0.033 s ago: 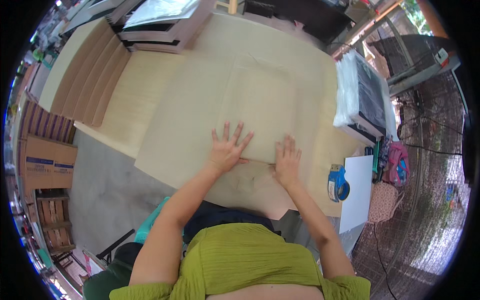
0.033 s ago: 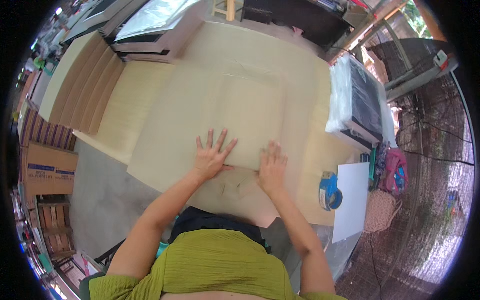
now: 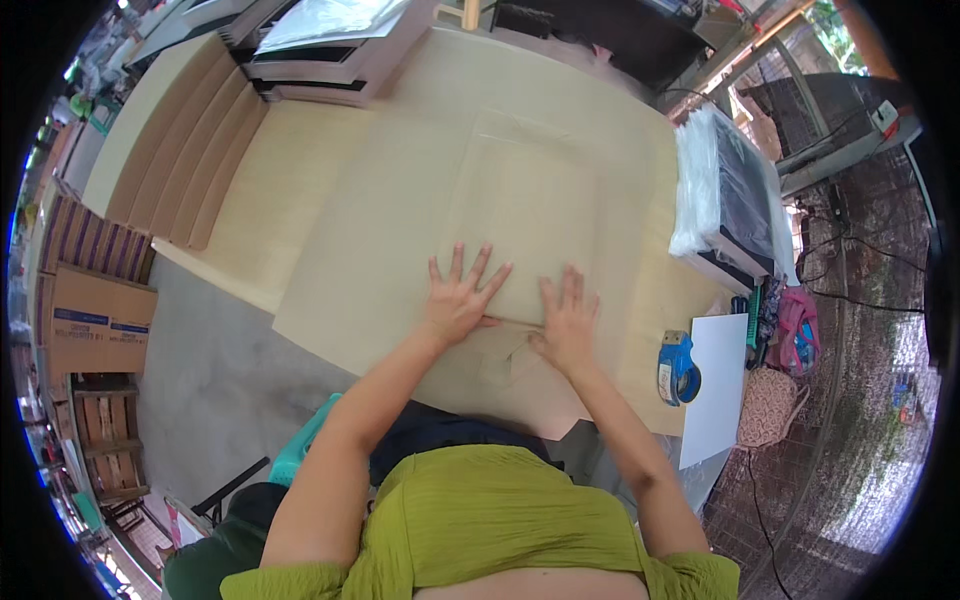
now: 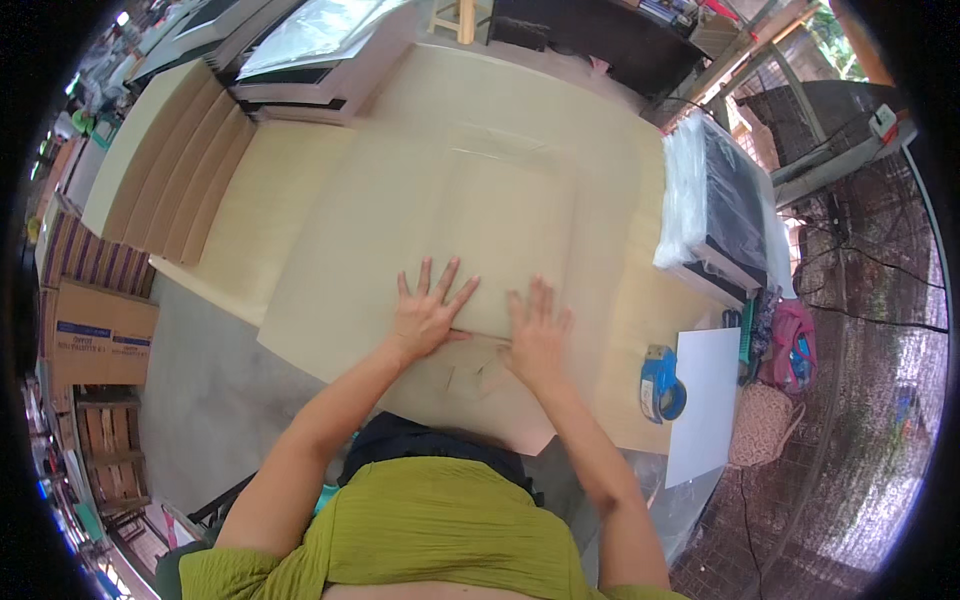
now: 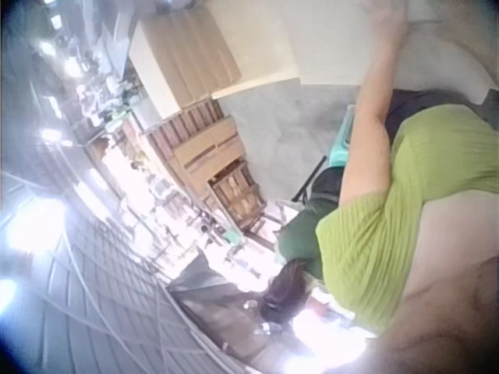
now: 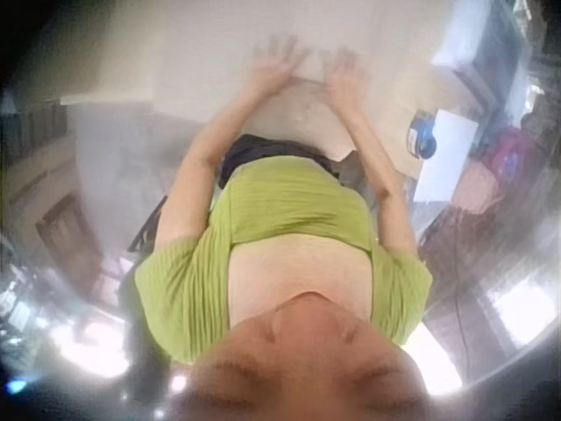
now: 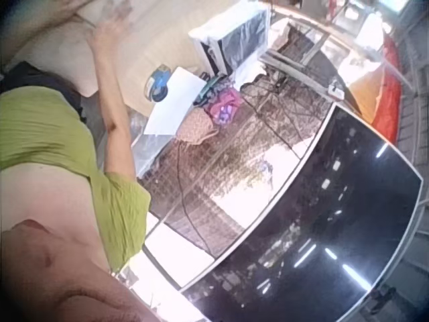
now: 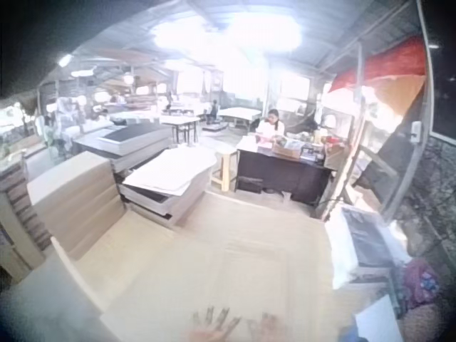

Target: The person wraps a flat item already in plastic using a large sheet of brown paper, folding the edges over and securing them with tape from a dispenser.

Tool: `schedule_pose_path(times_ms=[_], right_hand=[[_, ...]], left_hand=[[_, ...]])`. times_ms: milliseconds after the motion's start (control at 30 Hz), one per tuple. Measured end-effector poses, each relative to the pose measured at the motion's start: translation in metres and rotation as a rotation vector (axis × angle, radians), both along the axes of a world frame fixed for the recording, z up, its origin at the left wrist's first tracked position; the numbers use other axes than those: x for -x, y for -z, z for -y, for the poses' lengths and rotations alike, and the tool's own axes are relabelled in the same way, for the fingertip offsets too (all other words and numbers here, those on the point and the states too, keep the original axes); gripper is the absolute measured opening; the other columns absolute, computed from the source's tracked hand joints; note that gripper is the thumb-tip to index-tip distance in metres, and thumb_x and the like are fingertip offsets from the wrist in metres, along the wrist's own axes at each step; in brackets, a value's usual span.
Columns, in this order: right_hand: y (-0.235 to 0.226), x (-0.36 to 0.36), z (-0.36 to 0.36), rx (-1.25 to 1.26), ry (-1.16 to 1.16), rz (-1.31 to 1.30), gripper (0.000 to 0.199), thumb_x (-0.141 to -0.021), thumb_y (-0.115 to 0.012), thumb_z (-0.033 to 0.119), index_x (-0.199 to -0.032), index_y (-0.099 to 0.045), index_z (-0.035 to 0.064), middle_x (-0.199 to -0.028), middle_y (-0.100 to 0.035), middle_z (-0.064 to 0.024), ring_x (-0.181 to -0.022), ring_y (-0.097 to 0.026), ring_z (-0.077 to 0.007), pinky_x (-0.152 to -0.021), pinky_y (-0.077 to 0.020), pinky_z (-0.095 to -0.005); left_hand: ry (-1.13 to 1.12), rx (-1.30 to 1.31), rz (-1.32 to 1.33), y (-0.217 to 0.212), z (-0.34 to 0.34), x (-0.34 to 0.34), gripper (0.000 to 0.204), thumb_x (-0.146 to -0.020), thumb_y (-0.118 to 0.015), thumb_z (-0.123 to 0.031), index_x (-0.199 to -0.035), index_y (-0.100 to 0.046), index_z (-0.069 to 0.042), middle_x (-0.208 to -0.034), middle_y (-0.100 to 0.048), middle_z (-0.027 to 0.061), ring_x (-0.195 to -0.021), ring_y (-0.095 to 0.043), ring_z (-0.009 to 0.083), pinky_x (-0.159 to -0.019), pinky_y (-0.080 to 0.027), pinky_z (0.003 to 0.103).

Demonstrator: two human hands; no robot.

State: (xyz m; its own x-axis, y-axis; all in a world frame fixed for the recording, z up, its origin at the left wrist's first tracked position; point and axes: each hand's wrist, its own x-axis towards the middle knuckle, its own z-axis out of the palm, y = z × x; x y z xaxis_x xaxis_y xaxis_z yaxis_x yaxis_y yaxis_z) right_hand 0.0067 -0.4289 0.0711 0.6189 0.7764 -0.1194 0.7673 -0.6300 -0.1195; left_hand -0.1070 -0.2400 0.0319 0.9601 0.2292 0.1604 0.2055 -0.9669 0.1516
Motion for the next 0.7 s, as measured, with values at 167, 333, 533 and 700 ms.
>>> schedule_pose_path(times_ms=[167, 333, 533, 700], right_hand=[[0.011, -0.003, -0.036, 0.029, 0.013, 0.044, 0.122, -0.059, -0.09, 0.047, -0.159, -0.022, 0.0267, -0.166, -0.007, -0.0192, -0.152, -0.01, -0.0439, -0.105, -0.0197, -0.0799], [0.008, 0.0, -0.04, 0.033, 0.008, 0.008, 0.124, -0.059, -0.091, 0.045, -0.16, -0.02, 0.0281, -0.167, -0.006, -0.0183, -0.152, -0.009, -0.0434, -0.106, -0.0186, -0.0796], [0.011, 0.002, -0.038, -0.001, 0.026, -0.026, 0.125, -0.058, -0.092, 0.042, -0.16, -0.021, 0.0284, -0.167, -0.007, -0.0179, -0.152, -0.009, -0.0429, -0.107, -0.0168, -0.0793], [0.014, -0.001, -0.036, -0.007, 0.019, -0.014, 0.126, -0.057, -0.092, 0.042, -0.16, -0.021, 0.0272, -0.167, -0.006, -0.017, -0.153, -0.006, -0.0427, -0.107, -0.0178, -0.0791]], left_hand=[[0.033, 0.111, 0.005, -0.013, -0.008, -0.004, 0.113, -0.06, -0.086, -0.048, -0.157, -0.029, -0.036, -0.165, -0.014, 0.0193, -0.141, -0.03, 0.0535, -0.102, -0.035, 0.07], [0.026, 0.357, -0.057, -0.003, -0.033, 0.015, 0.117, -0.059, -0.09, -0.016, -0.157, -0.028, -0.032, -0.161, -0.004, 0.0324, -0.138, -0.031, 0.055, -0.11, -0.038, 0.059], [0.162, 0.243, -0.008, 0.0, -0.042, 0.013, 0.113, -0.062, -0.086, -0.009, -0.157, -0.027, -0.026, -0.161, -0.004, 0.0322, -0.135, -0.031, 0.0599, -0.11, -0.039, 0.06], [0.166, 0.396, 0.012, -0.015, -0.037, 0.013, 0.112, -0.061, -0.084, -0.008, -0.157, -0.028, -0.021, -0.161, -0.007, 0.0322, -0.143, -0.022, 0.0556, -0.114, -0.031, 0.063]])
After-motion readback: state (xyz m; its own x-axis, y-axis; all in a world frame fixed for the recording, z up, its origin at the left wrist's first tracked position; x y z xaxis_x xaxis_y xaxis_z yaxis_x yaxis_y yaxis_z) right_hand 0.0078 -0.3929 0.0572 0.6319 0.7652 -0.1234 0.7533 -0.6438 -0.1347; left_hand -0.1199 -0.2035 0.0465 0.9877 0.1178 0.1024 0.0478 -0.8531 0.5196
